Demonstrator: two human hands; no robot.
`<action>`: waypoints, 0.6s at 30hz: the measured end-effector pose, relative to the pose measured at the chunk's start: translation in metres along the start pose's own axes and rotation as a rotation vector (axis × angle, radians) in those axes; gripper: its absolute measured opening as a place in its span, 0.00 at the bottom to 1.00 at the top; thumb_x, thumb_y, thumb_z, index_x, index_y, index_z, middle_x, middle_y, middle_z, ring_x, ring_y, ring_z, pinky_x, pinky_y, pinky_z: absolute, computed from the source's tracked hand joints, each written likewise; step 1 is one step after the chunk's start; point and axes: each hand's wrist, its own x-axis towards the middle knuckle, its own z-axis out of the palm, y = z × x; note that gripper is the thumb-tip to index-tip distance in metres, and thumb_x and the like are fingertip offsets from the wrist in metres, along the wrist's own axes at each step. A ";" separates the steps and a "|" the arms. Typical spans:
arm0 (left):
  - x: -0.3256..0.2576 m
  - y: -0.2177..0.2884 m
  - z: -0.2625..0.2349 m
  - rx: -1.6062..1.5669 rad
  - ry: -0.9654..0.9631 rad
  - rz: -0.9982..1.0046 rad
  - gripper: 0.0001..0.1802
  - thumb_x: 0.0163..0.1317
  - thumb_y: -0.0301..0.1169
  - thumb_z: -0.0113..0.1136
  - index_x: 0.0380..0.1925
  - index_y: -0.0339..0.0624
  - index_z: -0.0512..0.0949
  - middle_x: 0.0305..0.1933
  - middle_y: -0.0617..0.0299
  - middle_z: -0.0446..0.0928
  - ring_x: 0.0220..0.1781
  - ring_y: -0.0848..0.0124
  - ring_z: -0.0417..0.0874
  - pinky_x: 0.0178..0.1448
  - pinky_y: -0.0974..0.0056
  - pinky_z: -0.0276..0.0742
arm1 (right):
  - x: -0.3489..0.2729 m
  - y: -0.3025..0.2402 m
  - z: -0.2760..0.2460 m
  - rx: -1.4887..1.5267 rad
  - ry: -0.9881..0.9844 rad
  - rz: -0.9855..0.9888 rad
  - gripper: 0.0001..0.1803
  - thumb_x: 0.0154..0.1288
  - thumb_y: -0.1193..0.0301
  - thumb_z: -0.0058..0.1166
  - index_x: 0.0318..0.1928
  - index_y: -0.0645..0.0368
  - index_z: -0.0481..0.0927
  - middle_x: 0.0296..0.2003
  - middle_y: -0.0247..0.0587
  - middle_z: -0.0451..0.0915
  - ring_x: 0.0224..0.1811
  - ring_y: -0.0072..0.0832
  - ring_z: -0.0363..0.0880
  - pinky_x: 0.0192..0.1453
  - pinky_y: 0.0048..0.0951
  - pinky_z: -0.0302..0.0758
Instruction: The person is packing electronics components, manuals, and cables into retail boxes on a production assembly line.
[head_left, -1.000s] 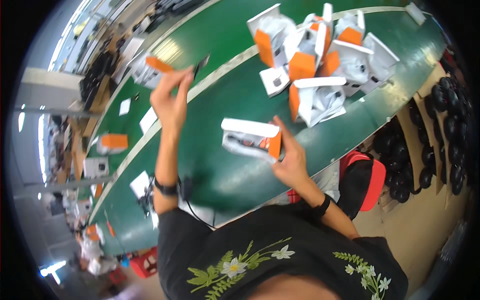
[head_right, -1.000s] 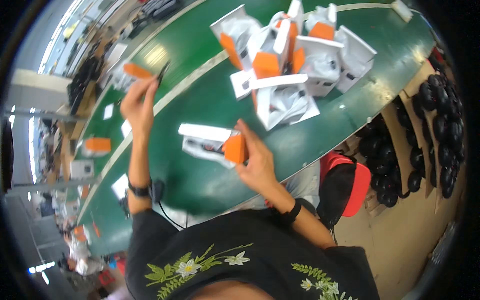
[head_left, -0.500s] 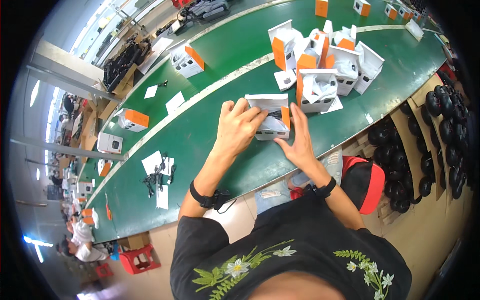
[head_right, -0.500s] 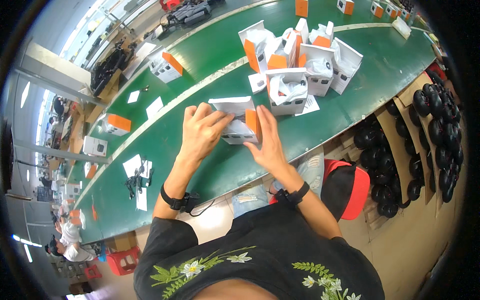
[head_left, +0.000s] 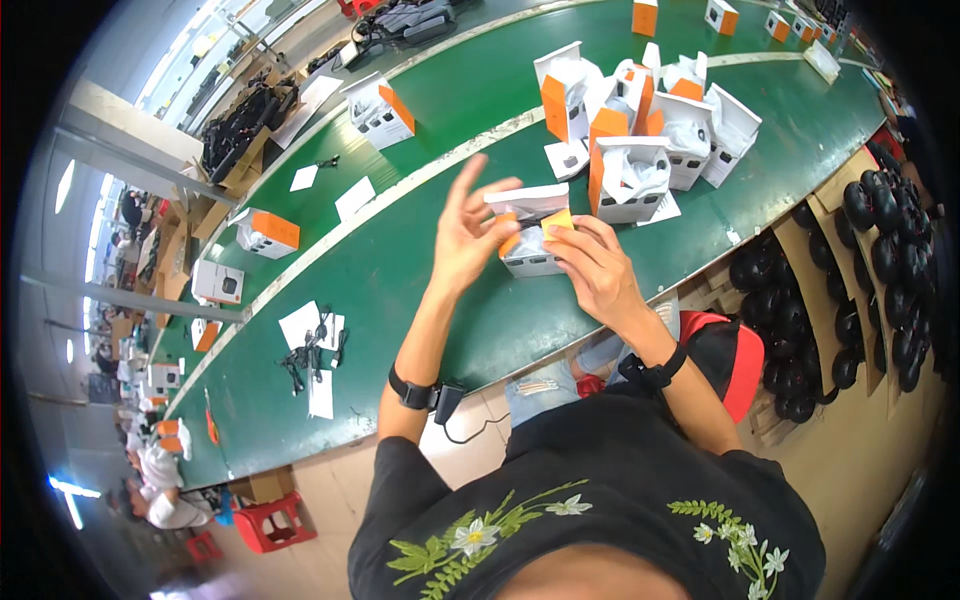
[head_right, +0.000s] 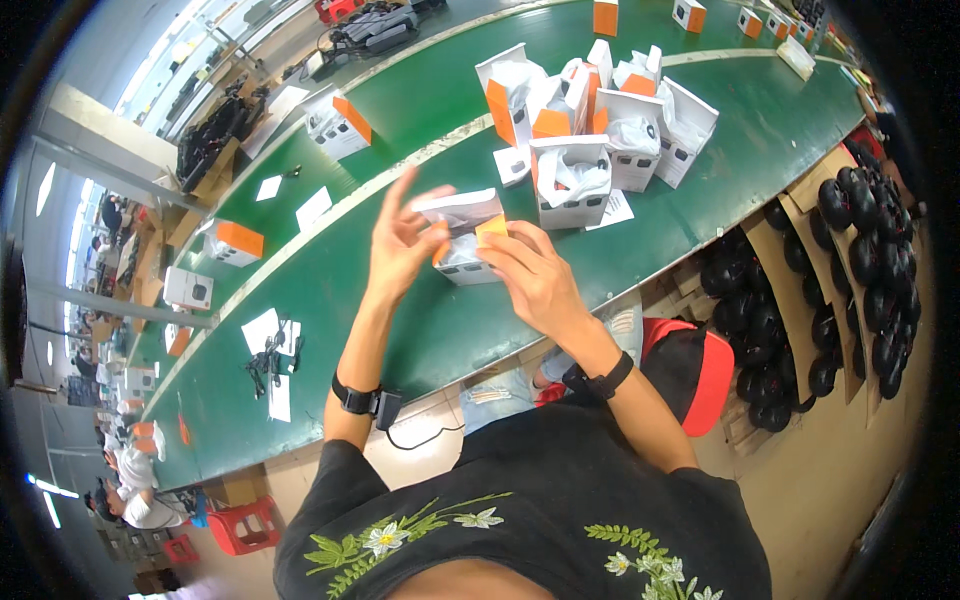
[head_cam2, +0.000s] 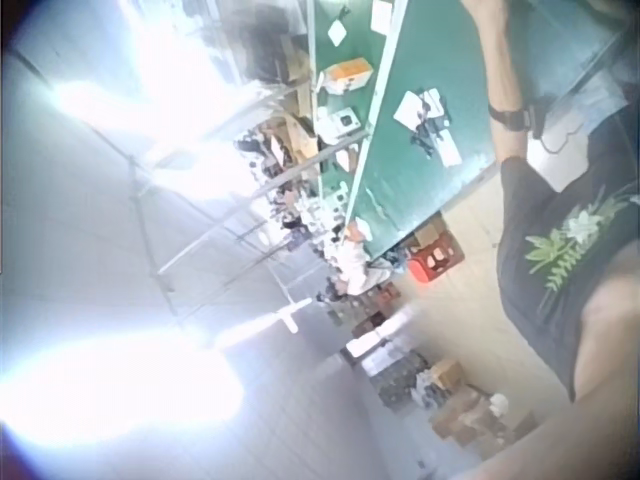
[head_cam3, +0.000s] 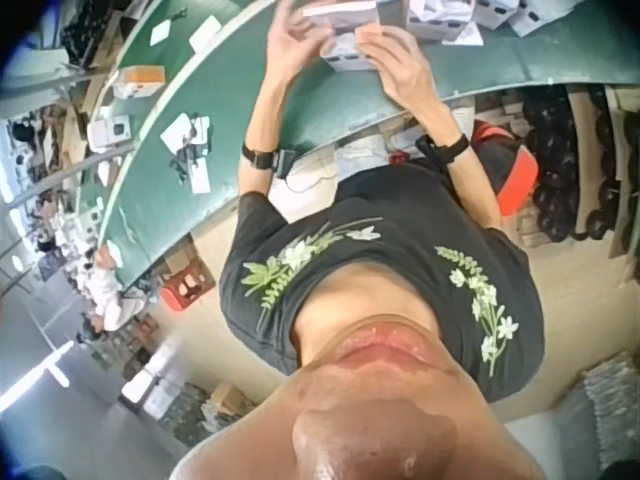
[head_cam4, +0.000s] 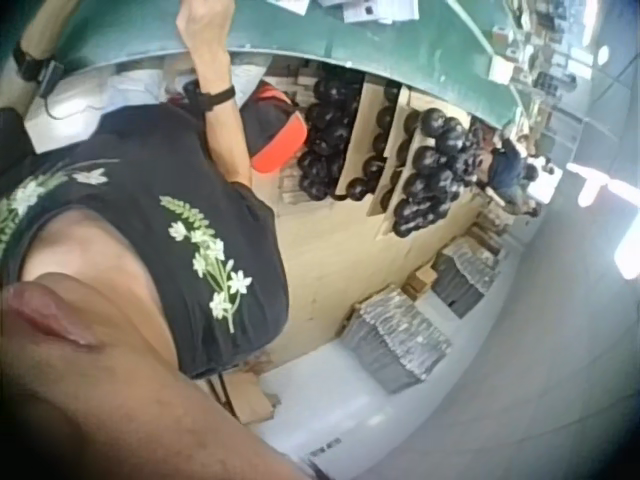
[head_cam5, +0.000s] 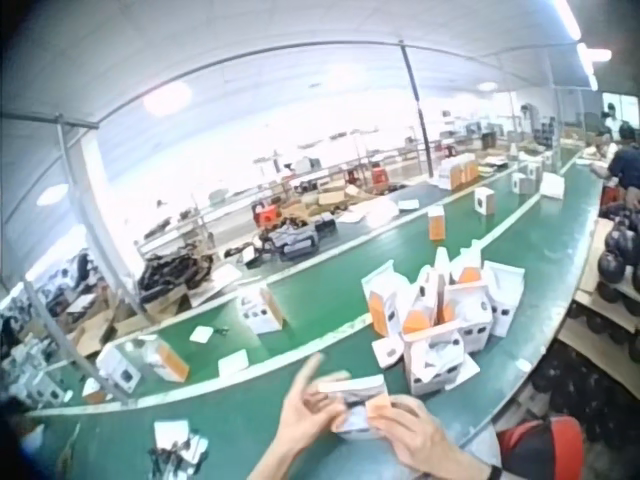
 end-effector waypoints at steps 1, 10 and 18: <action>0.002 0.004 0.002 0.182 0.002 -0.215 0.46 0.68 0.20 0.78 0.84 0.44 0.68 0.61 0.47 0.90 0.64 0.66 0.89 0.69 0.60 0.86 | 0.001 0.002 -0.001 0.008 0.016 -0.001 0.22 0.58 0.85 0.70 0.54 0.60 0.91 0.60 0.40 0.88 0.68 0.49 0.81 0.65 0.46 0.86; -0.002 0.048 -0.022 0.936 -0.654 0.417 0.34 0.62 0.39 0.76 0.69 0.44 0.85 0.81 0.51 0.78 0.81 0.47 0.78 0.75 0.47 0.84 | -0.010 -0.004 -0.002 0.459 0.222 0.275 0.19 0.61 0.81 0.77 0.53 0.65 0.90 0.65 0.52 0.86 0.59 0.50 0.91 0.56 0.39 0.89; -0.021 0.034 -0.009 0.986 -0.431 0.383 0.23 0.71 0.32 0.73 0.65 0.43 0.88 0.73 0.51 0.85 0.74 0.49 0.85 0.73 0.50 0.84 | 0.007 0.009 -0.005 0.230 -0.007 0.148 0.21 0.66 0.76 0.77 0.60 0.53 0.93 0.64 0.45 0.89 0.34 0.27 0.85 0.39 0.30 0.84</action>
